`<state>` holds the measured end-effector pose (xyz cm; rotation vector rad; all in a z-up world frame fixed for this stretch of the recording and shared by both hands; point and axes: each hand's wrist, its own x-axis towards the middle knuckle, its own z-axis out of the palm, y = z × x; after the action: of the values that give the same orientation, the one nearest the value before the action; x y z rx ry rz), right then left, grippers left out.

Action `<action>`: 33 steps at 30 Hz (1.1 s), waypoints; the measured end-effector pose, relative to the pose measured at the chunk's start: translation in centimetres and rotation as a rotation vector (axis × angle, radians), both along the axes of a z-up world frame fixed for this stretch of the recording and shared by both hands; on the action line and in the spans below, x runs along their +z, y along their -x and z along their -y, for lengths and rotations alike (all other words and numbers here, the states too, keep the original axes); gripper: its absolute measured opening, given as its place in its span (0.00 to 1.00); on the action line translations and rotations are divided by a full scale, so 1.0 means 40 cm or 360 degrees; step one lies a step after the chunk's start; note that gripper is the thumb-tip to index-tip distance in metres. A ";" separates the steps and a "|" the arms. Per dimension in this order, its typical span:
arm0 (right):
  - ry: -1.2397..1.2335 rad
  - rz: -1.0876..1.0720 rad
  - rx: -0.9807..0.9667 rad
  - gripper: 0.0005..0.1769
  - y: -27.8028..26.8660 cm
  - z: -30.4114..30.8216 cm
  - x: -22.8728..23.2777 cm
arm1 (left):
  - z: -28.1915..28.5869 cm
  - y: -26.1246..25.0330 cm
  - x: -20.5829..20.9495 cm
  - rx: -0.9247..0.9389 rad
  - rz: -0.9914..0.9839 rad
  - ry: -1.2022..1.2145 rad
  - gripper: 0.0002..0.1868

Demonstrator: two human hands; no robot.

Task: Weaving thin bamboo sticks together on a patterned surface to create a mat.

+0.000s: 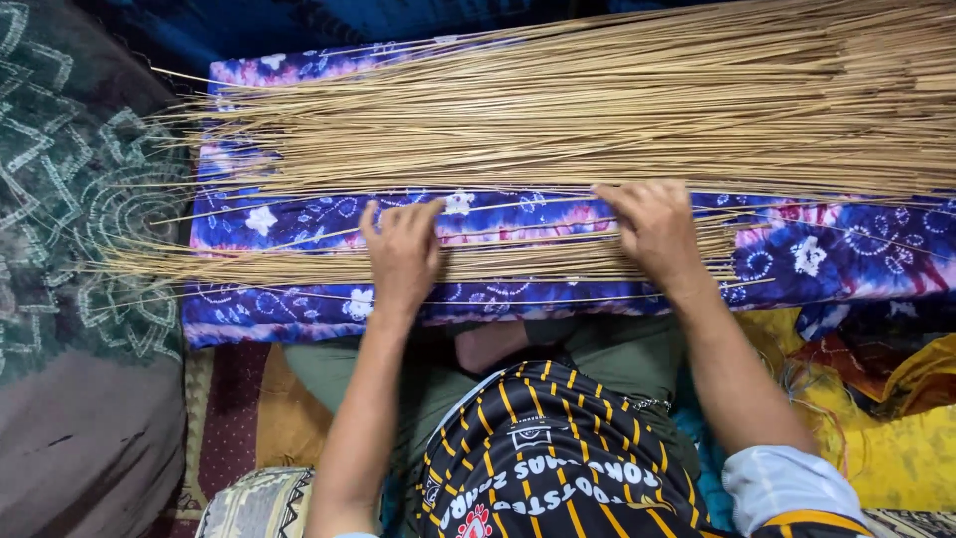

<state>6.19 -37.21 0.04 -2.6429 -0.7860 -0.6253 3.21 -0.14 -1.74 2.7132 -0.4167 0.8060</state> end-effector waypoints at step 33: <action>0.0512 0.0360 -0.0586 0.19 0.022 0.442 -0.035 | -0.303 0.071 0.150 0.0191 0.0207 -0.0351 0.24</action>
<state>5.31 -54.89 -1.38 -3.0855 -0.4887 -0.9795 0.38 11.99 4.28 2.9219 -0.3943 1.0291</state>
